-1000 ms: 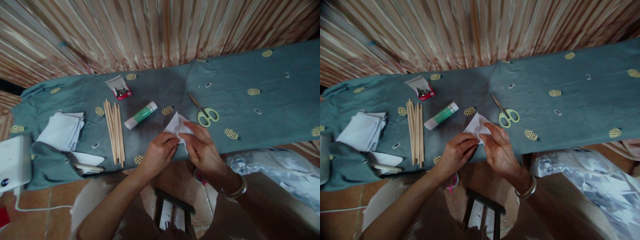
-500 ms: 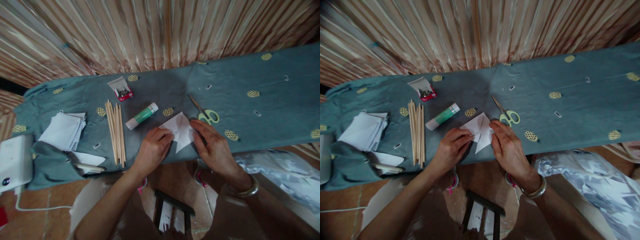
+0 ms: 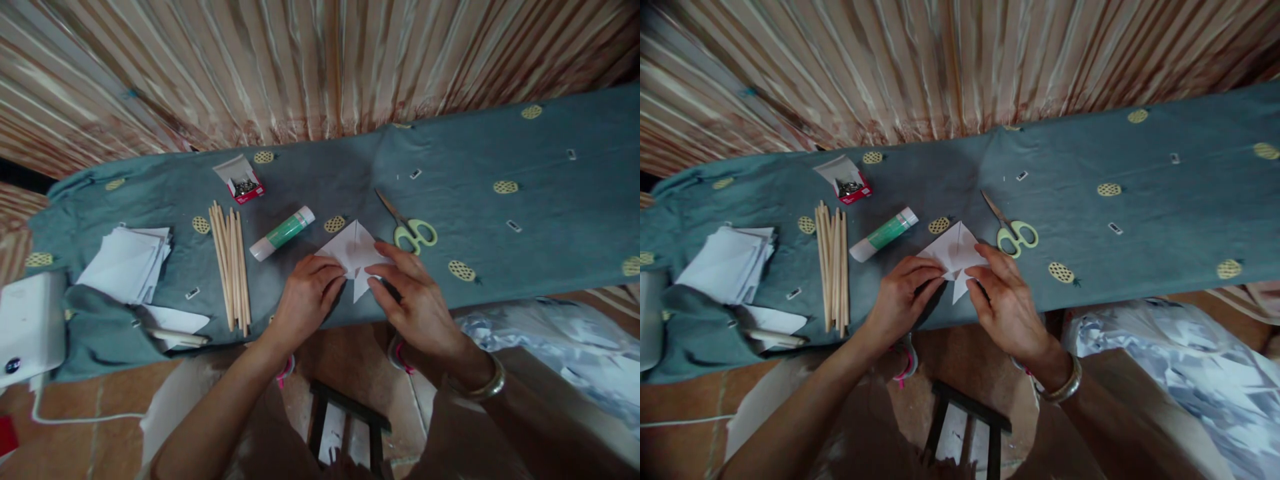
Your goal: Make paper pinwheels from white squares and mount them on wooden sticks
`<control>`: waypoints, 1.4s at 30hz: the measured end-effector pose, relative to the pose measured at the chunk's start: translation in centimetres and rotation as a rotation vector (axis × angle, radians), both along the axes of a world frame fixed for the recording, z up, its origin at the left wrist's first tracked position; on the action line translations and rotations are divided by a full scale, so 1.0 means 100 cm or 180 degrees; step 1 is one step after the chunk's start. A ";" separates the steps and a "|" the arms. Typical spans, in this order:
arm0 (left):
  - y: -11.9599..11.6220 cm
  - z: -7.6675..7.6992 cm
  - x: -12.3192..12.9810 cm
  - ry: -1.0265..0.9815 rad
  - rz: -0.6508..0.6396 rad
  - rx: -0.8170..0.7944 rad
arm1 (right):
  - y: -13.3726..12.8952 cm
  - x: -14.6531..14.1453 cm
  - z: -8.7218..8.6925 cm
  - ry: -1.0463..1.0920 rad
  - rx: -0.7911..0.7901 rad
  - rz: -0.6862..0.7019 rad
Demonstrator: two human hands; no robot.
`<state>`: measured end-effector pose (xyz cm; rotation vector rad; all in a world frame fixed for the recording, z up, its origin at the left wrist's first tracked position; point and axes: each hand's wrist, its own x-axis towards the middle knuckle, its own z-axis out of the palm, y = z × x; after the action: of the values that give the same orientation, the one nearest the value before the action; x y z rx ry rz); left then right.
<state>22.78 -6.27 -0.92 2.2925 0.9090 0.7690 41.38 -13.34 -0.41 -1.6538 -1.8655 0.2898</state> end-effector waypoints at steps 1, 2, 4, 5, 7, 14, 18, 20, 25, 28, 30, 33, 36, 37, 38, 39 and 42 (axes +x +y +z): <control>0.000 0.000 0.001 -0.0017 0.0032 -0.0032 | 0.000 -0.001 0.000 0.0003 0.0000 0.0019; 0.000 -0.001 0.001 -0.0034 0.0071 -0.0067 | -0.001 -0.001 -0.001 0.0004 0.0003 0.0028; 0.001 -0.001 0.003 -0.0067 0.0147 -0.0125 | -0.001 -0.002 -0.002 0.0000 0.0006 0.0021; 0.001 -0.001 0.003 -0.0073 0.0185 -0.0149 | -0.001 -0.002 -0.002 -0.0003 0.0007 0.0015; 0.002 -0.002 0.005 -0.0057 0.0242 -0.0192 | -0.001 -0.002 -0.003 -0.0011 0.0023 0.0008; 0.004 -0.001 0.007 0.0025 0.0314 -0.0292 | 0.000 -0.002 -0.002 -0.0052 0.0067 0.0016; 0.006 0.000 0.008 0.0065 0.0337 -0.0341 | 0.000 -0.002 -0.001 -0.0073 0.0163 0.0020; 0.006 0.000 0.008 0.0086 0.0345 -0.0350 | 0.000 -0.002 -0.001 -0.0068 0.0156 0.0037; 0.007 0.001 0.009 0.0122 0.0354 -0.0360 | 0.000 -0.003 -0.001 -0.0033 0.0133 0.0051; 0.007 0.002 0.009 0.0153 0.0367 -0.0367 | 0.000 -0.003 -0.002 -0.0007 0.0119 0.0048; 0.007 0.002 0.010 0.0187 0.0377 -0.0379 | 0.000 -0.003 -0.003 0.0011 0.0101 0.0044; 0.008 0.003 0.010 0.0247 0.0383 -0.0391 | 0.001 -0.003 -0.003 0.0018 0.0108 0.0049; 0.008 0.003 0.010 0.0263 0.0381 -0.0389 | 0.001 -0.003 -0.003 0.0010 0.0164 0.0057; 0.008 0.003 0.010 0.0260 0.0380 -0.0388 | 0.001 -0.003 -0.002 0.0005 0.0162 0.0059; 0.008 0.003 0.010 0.0254 0.0378 -0.0384 | 0.001 -0.003 -0.002 -0.0004 0.0135 0.0061; 0.008 0.003 0.010 0.0251 0.0372 -0.0383 | 0.002 -0.003 -0.002 -0.0011 0.0088 0.0062; 0.008 0.003 0.010 0.0241 0.0354 -0.0382 | 0.003 -0.005 -0.002 0.0011 -0.0032 0.0076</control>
<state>23.74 -5.46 -0.58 2.1937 1.0949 0.6587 40.91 -13.09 -0.62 -1.6377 -1.8852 0.3121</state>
